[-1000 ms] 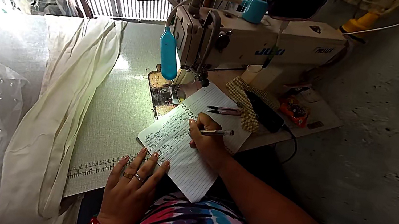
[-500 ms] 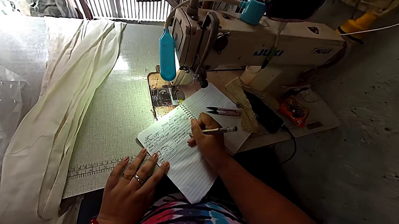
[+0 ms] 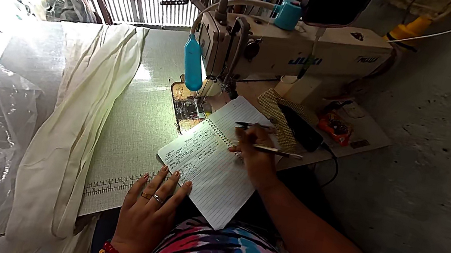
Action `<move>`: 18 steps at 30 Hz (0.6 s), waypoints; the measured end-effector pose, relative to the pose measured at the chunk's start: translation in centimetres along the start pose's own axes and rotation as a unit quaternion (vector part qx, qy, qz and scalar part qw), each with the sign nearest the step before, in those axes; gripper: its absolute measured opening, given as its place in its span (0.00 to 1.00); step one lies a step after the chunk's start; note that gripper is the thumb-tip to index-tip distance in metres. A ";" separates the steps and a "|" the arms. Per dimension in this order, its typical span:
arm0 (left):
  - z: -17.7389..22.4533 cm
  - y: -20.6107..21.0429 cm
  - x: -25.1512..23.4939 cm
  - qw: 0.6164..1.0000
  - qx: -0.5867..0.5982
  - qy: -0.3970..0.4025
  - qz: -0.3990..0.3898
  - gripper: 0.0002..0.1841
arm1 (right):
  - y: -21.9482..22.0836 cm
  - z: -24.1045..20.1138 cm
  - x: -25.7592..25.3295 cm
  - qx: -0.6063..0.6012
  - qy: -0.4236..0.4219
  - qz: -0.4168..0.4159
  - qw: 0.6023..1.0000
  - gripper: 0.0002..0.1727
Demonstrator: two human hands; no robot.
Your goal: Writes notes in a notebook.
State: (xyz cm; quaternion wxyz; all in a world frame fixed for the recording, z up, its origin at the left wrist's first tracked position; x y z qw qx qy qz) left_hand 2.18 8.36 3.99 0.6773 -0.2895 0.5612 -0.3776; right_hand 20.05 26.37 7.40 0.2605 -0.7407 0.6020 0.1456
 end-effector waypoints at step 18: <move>1.1 -0.1 -0.3 0.999 0.047 -0.004 -0.014 0.19 | -3.6 4.8 -1.4 0.309 -0.079 -0.223 0.921 0.20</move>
Point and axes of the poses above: each hand's wrist, its own x-axis away from the middle knuckle, its own y-axis out of the palm, z = x × y, the point moved 10 cm from there along -x, towards the middle knuckle, and after that the axes turned 15 degrees about -y, right-handed, at the moved point
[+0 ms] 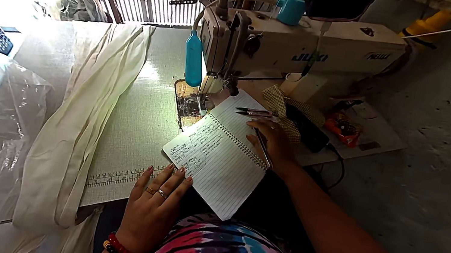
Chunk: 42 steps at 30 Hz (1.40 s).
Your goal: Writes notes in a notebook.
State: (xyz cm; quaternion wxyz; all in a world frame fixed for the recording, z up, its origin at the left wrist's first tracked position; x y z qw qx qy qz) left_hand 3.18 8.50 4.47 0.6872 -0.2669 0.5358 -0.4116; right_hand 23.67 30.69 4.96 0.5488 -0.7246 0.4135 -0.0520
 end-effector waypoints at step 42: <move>2.1 -2.9 1.0 0.984 0.063 0.162 0.029 0.11 | -2.7 2.5 1.5 0.126 0.190 -0.019 0.974 0.33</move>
Point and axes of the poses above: each hand's wrist, its own x-axis away from the middle knuckle, its own y-axis out of the palm, z = x × y, the point moved 10 cm from there along -x, towards the middle knuckle, and after that the axes turned 15 degrees about -y, right-handed, at the moved point
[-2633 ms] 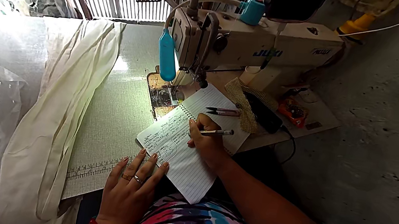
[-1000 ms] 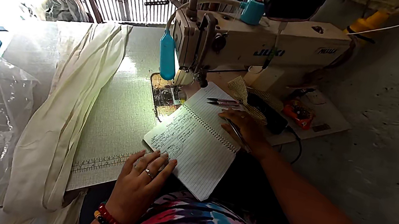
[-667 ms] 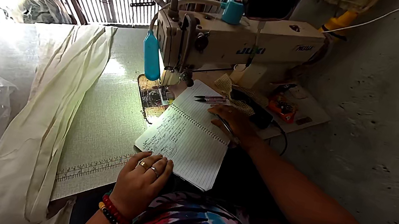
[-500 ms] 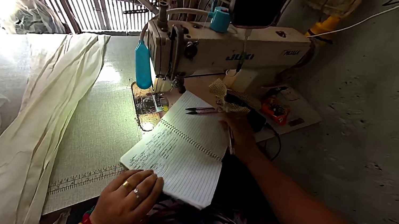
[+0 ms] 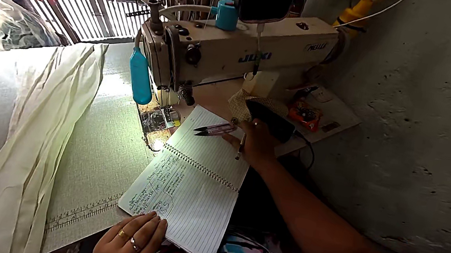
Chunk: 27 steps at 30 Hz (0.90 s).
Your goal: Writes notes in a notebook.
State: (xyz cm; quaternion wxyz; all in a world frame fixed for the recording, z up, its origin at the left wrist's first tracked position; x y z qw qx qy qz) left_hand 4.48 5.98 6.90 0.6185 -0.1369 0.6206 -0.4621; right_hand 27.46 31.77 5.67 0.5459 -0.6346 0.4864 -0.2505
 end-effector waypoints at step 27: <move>0.0 5.9 -3.8 0.995 -0.025 -0.069 -0.075 0.17 | 0.8 -7.9 3.2 -0.580 -0.045 0.049 0.812 0.17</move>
Point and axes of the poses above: each hand's wrist, its own x-axis away from the middle knuckle, its own y-axis out of the palm, z = x × y, the point moved 10 cm from there along -x, towards the middle knuckle, and after that the axes turned 15 degrees about -y, right-handed, at the moved point
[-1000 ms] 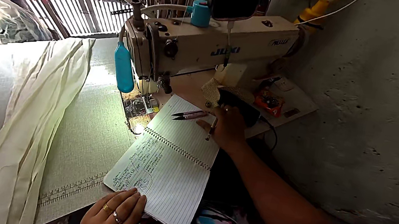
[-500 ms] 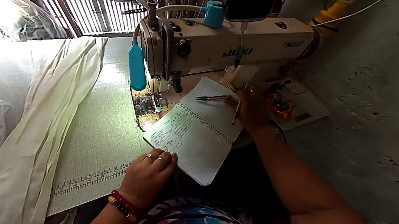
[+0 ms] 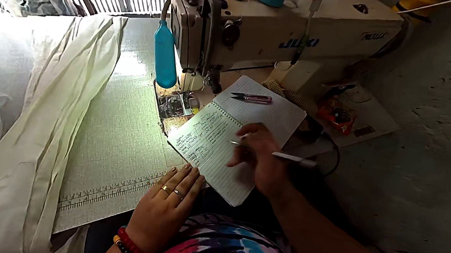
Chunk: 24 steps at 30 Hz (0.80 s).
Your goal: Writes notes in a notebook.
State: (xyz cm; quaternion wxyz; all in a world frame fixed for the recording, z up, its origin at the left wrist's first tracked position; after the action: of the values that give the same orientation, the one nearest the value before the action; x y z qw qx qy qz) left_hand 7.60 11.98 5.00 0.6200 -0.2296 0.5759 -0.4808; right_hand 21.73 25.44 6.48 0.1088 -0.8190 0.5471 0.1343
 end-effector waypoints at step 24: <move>-0.4 0.4 0.3 0.999 -0.041 -0.013 0.009 0.20 | 5.6 1.1 -0.5 0.152 -0.052 -0.088 0.983 0.19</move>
State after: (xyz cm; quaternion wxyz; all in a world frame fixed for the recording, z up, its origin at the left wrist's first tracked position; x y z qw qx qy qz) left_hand 7.35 12.03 4.40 0.6221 -0.2560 0.5892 -0.4476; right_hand 16.25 24.11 5.39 0.2721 -0.8294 0.4809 0.0819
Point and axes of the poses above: each hand's wrist, its own x-axis away from the middle knuckle, its own y-axis out of the palm, z = x × y, the point moved 10 cm from there along -x, towards the middle knuckle, and after that the axes turned 15 degrees about -y, right-handed, at the moved point
